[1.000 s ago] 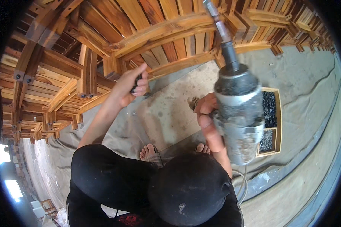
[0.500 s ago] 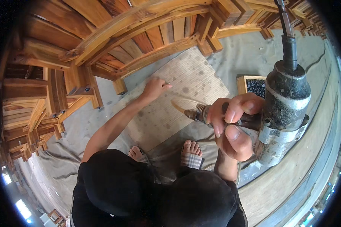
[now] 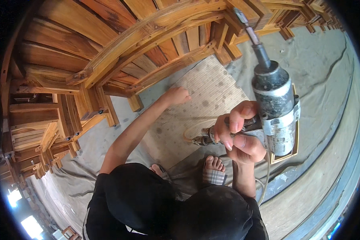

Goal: Assembling wooden furniture components using a pneumatic screwdriver and screws.

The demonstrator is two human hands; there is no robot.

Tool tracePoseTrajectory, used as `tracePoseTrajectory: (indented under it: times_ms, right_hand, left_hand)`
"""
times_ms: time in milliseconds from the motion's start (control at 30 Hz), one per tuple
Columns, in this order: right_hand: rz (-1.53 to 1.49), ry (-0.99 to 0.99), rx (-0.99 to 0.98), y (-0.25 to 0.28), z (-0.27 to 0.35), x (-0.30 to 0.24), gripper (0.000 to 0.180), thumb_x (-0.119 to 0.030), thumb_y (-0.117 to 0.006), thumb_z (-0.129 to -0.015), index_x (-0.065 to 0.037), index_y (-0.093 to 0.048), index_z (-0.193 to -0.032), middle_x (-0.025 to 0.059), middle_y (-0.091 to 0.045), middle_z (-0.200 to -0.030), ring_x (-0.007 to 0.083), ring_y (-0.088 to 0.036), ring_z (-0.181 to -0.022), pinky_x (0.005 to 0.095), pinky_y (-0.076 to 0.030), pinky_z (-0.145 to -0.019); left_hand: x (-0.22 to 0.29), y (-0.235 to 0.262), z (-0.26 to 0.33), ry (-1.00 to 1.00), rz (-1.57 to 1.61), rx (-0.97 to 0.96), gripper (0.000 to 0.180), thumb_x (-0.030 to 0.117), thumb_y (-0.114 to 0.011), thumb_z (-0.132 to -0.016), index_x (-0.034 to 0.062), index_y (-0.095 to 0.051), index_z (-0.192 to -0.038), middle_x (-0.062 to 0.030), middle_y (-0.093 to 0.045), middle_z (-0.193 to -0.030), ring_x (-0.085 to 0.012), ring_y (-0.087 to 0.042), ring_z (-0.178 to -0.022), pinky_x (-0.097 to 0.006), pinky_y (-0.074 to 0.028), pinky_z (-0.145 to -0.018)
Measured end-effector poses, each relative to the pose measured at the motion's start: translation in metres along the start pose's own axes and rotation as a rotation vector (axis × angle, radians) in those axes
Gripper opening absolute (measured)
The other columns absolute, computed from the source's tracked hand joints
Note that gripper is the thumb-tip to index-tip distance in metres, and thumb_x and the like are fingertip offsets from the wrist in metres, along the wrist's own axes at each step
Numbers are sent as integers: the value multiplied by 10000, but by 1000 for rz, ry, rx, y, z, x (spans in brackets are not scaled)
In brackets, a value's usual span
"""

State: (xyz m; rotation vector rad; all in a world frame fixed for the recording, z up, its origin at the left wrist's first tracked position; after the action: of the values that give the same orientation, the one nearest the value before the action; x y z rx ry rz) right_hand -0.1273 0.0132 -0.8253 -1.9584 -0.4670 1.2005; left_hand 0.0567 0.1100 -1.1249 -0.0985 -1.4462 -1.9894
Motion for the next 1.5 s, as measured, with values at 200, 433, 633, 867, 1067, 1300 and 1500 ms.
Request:
tracePoseTrajectory:
  times_ms: [200, 433, 633, 867, 1067, 1300, 1500]
  right_hand:
    - [75, 41, -67, -19, 13, -16, 470, -64, -643, -737, -65, -451, -1166, 45, -509, -886, 162, -484, -498, 385, -454, -577]
    - [-216, 22, -124, -35, 19, -41, 399, -26, -553, -814, -70, -449, -1197, 10, -503, -925, 131, -490, -532, 336, -423, -602]
    - [-385, 80, -98, -30, 31, -83, 347, -47, -557, -829, -82, -474, -1164, 4, -524, -955, 132, -504, -559, 344, -418, -617]
    - [-288, 154, -15, -35, 57, -108, 357, -30, -544, -821, -71, -486, -1170, 9, -513, -926, 124, -480, -552, 332, -400, -629]
    - [-212, 145, 20, -45, 56, -109, 342, -59, -538, -822, -79, -487, -1159, -2, -517, -933, 116, -468, -546, 328, -397, -627]
    - [-121, 151, 22, -46, 48, -101, 343, -59, -541, -818, -76, -492, -1157, 11, -537, -922, 129, -477, -524, 352, -415, -581]
    - [-77, 157, 60, -39, 49, -97, 343, -48, -549, -814, -78, -493, -1151, 12, -538, -904, 127, -475, -513, 351, -422, -581]
  left_hand:
    - [19, 2, 5, 72, 51, 145, 355, 348, -601, -878, 1, -675, -861, -218, -673, -898, -386, -654, -870, -490, -509, -760]
    - [16, 5, 13, 206, 39, 120, 335, 321, -599, -908, 2, -697, -940, -240, -670, -940, -392, -652, -924, -470, -509, -807]
    - [12, -8, 1, 220, 94, 89, 359, 315, -606, -898, -29, -682, -966, -247, -667, -986, -403, -647, -950, -470, -507, -834]
    - [19, 4, 11, 296, 107, 22, 394, 317, -633, -891, -32, -654, -1073, -223, -652, -1089, -384, -632, -1020, -448, -493, -884]
    - [13, 20, 8, 267, -16, -24, 464, 322, -757, -777, -13, -667, -1084, -200, -643, -1151, -348, -626, -1068, -421, -504, -894]
    - [13, 18, -16, 9, -111, -27, 370, 274, -763, -745, -27, -697, -951, -187, -697, -966, -291, -686, -898, -409, -535, -755]
    - [12, 7, -23, 47, 18, -227, 284, 237, -748, -756, -38, -680, -744, -113, -663, -639, -243, -658, -620, -371, -505, -596]
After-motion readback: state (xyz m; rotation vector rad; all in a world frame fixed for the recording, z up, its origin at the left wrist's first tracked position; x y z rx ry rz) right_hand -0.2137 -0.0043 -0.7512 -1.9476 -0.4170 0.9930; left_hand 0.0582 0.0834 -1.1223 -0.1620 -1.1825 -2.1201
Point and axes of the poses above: each hand's wrist, its own z-axis away from the middle knuckle, its own y-axis out of the back of the hand, x = y × z, the point moved 7 cm from there along -z, towards the middle knuckle
